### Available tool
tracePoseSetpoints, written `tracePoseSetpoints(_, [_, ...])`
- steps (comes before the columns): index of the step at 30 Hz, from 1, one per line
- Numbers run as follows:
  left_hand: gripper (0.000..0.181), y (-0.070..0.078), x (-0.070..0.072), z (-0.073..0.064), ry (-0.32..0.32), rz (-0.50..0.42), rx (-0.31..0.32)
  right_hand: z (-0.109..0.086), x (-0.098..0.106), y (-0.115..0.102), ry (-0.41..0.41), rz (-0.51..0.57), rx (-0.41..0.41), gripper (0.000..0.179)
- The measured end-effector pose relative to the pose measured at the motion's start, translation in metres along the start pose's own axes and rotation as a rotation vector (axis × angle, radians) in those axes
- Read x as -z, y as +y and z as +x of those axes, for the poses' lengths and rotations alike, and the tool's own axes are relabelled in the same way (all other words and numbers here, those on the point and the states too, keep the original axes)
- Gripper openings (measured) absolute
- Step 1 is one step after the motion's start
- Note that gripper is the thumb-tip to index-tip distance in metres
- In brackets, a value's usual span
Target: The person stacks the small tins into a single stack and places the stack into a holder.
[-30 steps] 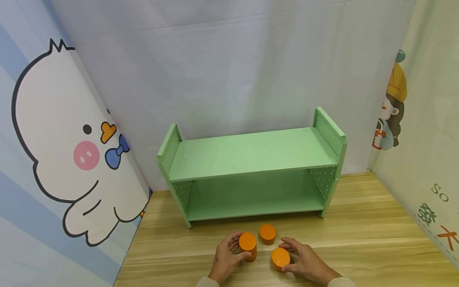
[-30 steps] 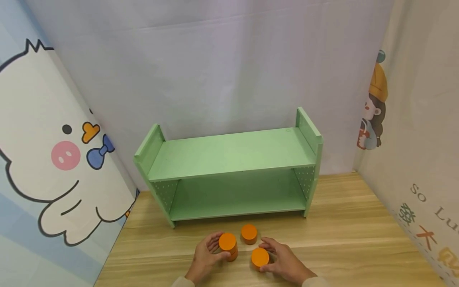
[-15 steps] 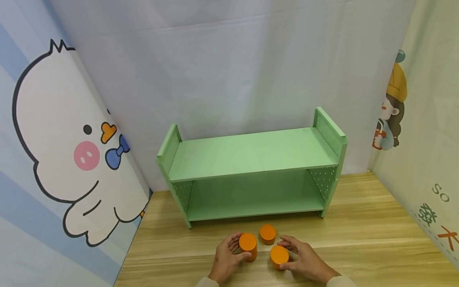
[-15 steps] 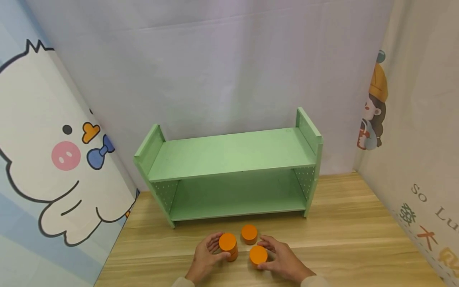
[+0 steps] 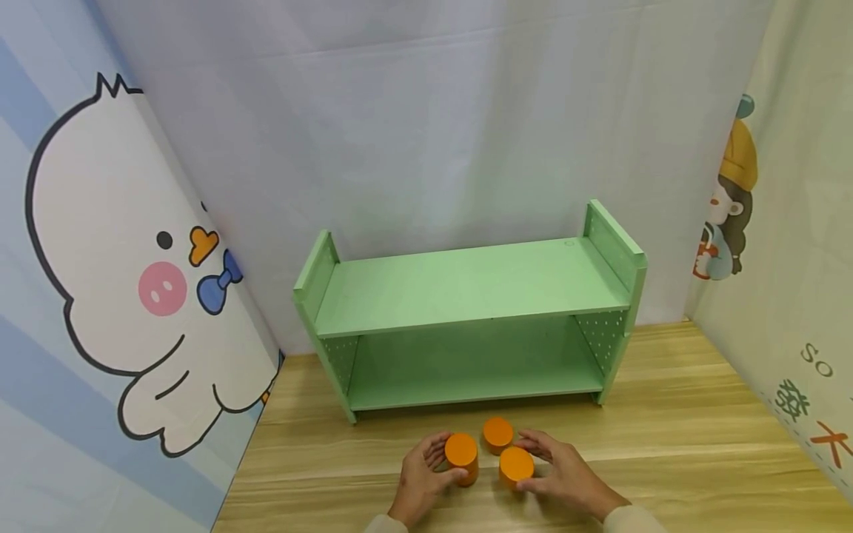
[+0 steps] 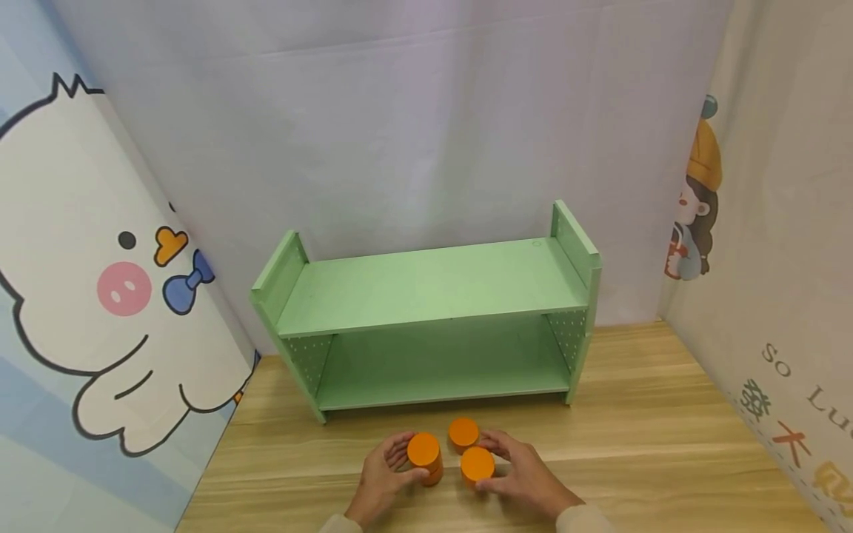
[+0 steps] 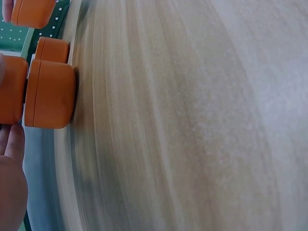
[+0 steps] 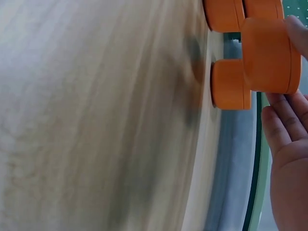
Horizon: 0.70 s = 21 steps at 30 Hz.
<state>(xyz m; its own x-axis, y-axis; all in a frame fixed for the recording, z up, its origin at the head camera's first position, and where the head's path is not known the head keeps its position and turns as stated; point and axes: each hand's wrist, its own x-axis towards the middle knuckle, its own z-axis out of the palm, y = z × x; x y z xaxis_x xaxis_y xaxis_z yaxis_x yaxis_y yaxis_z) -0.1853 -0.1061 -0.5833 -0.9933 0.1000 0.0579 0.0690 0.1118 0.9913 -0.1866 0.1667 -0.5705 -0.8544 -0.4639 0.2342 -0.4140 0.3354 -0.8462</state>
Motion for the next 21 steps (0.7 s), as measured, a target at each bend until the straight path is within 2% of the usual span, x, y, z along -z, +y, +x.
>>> tracePoseSetpoints(4, [0.065, 0.000, 0.000, 0.000, -0.004, -0.001, 0.008, 0.003, 0.001, -0.001, 0.017, -0.016, 0.035, 0.076])
tracePoseSetpoints(11, [0.068, 0.003, 0.001, -0.001, -0.019, 0.040, 0.019, 0.008, 0.002, -0.002, 0.015, -0.007, -0.003, 0.078])
tracePoseSetpoints(21, [0.068, 0.001, 0.002, 0.000, -0.024, 0.043, 0.014, 0.015, 0.006, -0.010, 0.015, 0.022, 0.027, 0.075])
